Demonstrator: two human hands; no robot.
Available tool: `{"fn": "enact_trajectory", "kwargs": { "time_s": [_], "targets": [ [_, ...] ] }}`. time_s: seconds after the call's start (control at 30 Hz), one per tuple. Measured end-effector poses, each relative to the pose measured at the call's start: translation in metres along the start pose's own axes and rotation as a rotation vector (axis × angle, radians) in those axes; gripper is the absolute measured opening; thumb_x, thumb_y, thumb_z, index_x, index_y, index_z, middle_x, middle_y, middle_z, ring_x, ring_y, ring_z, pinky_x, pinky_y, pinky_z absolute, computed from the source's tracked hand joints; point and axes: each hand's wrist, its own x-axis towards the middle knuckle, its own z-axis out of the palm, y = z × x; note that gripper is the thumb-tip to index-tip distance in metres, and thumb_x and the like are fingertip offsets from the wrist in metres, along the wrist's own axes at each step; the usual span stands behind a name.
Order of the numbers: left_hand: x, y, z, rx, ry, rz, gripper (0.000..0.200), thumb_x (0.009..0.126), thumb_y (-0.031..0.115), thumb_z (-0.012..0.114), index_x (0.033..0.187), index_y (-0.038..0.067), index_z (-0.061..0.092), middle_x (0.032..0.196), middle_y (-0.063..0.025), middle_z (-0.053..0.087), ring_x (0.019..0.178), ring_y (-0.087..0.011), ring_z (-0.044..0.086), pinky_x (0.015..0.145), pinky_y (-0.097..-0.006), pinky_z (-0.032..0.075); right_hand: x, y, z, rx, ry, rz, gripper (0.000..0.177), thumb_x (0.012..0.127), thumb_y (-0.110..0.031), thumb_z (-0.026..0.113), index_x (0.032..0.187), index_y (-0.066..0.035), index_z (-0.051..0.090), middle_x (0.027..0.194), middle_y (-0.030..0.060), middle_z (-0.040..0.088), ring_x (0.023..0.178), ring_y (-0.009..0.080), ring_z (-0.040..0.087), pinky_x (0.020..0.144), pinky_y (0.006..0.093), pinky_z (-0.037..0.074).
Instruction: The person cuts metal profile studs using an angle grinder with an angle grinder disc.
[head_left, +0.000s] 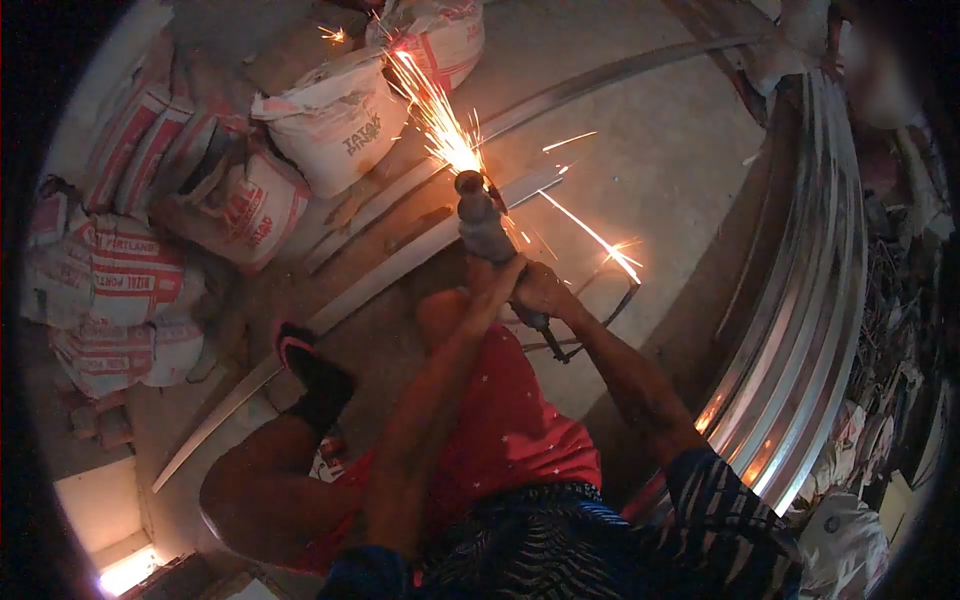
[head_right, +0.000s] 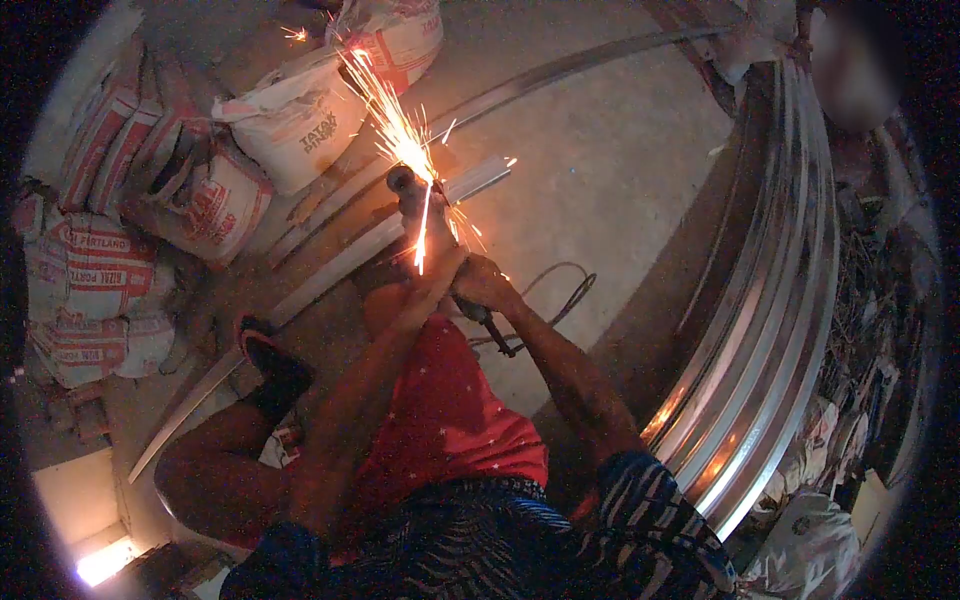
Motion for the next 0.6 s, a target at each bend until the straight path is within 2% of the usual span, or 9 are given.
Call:
{"fn": "enact_trajectory", "kwargs": {
  "time_s": [0.03,0.13,0.27,0.33,0.43,0.47,0.53,0.6],
  "targets": [
    [0.0,0.003,-0.001,0.038,-0.033,-0.04,0.052,0.068,0.031,0.077,0.108,0.0,0.063,0.103,-0.0173,0.068,0.095,-0.0309,0.068,0.083,-0.0414,0.054,-0.006,-0.015,-0.007,0.008,-0.049,0.076,0.038,0.08,-0.028,0.065,0.107,-0.001,0.064,0.102,0.0227,0.068,0.096,0.0348,0.066,0.084,0.0424,0.052],
    [0.0,0.001,-0.001,0.062,-0.014,-0.084,0.051,0.068,0.031,0.077,0.106,0.0,0.063,0.099,-0.016,0.068,0.092,-0.0289,0.069,0.081,-0.0411,0.054,0.016,0.022,0.011,-0.257,0.061,-0.226,0.035,0.083,-0.028,0.061,0.103,0.0,0.065,0.1,0.0229,0.068,0.095,0.0359,0.066,0.084,0.0433,0.052],
    [0.009,-0.021,0.005,0.153,-0.05,-0.127,0.046,0.074,0.022,0.08,0.109,0.001,0.06,0.101,-0.011,0.066,0.09,-0.0227,0.066,0.077,-0.037,0.054,0.012,0.019,0.009,-0.311,0.057,-0.21,0.036,0.083,-0.03,0.062,0.1,0.001,0.066,0.099,0.0217,0.069,0.094,0.0362,0.066,0.084,0.0434,0.052],
    [0.004,-0.004,0.001,0.093,-0.031,-0.103,0.048,0.07,0.03,0.079,0.104,0.0,0.063,0.096,-0.0138,0.068,0.088,-0.0243,0.068,0.076,-0.0379,0.055,0.013,0.024,0.012,-0.32,0.089,-0.232,0.038,0.079,-0.033,0.067,0.098,0.001,0.067,0.095,0.0201,0.07,0.092,0.0354,0.067,0.083,0.0424,0.052],
    [0.0,0.009,-0.005,0.125,-0.085,-0.144,0.047,0.068,0.033,0.078,0.099,-0.001,0.066,0.093,-0.0154,0.069,0.086,-0.0246,0.069,0.075,-0.0379,0.056,0.003,-0.002,0.001,-0.182,-0.04,0.033,0.037,0.078,-0.032,0.068,0.096,0.001,0.068,0.088,0.0187,0.071,0.084,0.032,0.069,0.079,0.0411,0.053],
    [0.0,0.009,-0.006,0.156,-0.117,-0.171,0.046,0.068,0.033,0.079,0.098,0.0,0.066,0.093,-0.0155,0.069,0.086,-0.0244,0.069,0.074,-0.0377,0.056,0.002,-0.002,0.001,-0.158,-0.01,-0.024,0.035,0.078,-0.03,0.068,0.095,0.001,0.069,0.086,0.0179,0.071,0.082,0.03,0.069,0.076,0.0403,0.054],
    [-0.002,0.002,-0.001,0.075,-0.032,-0.063,0.046,0.069,0.033,0.078,0.098,-0.001,0.067,0.093,-0.0157,0.069,0.086,-0.0245,0.069,0.075,-0.0383,0.056,0.001,0.004,0.004,-0.11,0.051,-0.139,0.03,0.078,-0.025,0.069,0.093,0.001,0.069,0.083,0.0163,0.071,0.077,0.0259,0.069,0.072,0.0386,0.054],
    [-0.003,0.002,0.003,0.035,0.033,-0.019,0.046,0.069,0.033,0.078,0.098,-0.001,0.066,0.094,-0.0161,0.069,0.087,-0.0251,0.069,0.075,-0.039,0.055,0.009,0.013,0.013,0.038,0.117,-0.093,0.027,0.077,-0.02,0.07,0.094,0.001,0.068,0.084,0.0151,0.071,0.077,0.0237,0.068,0.071,0.0376,0.054]
  ]
}}
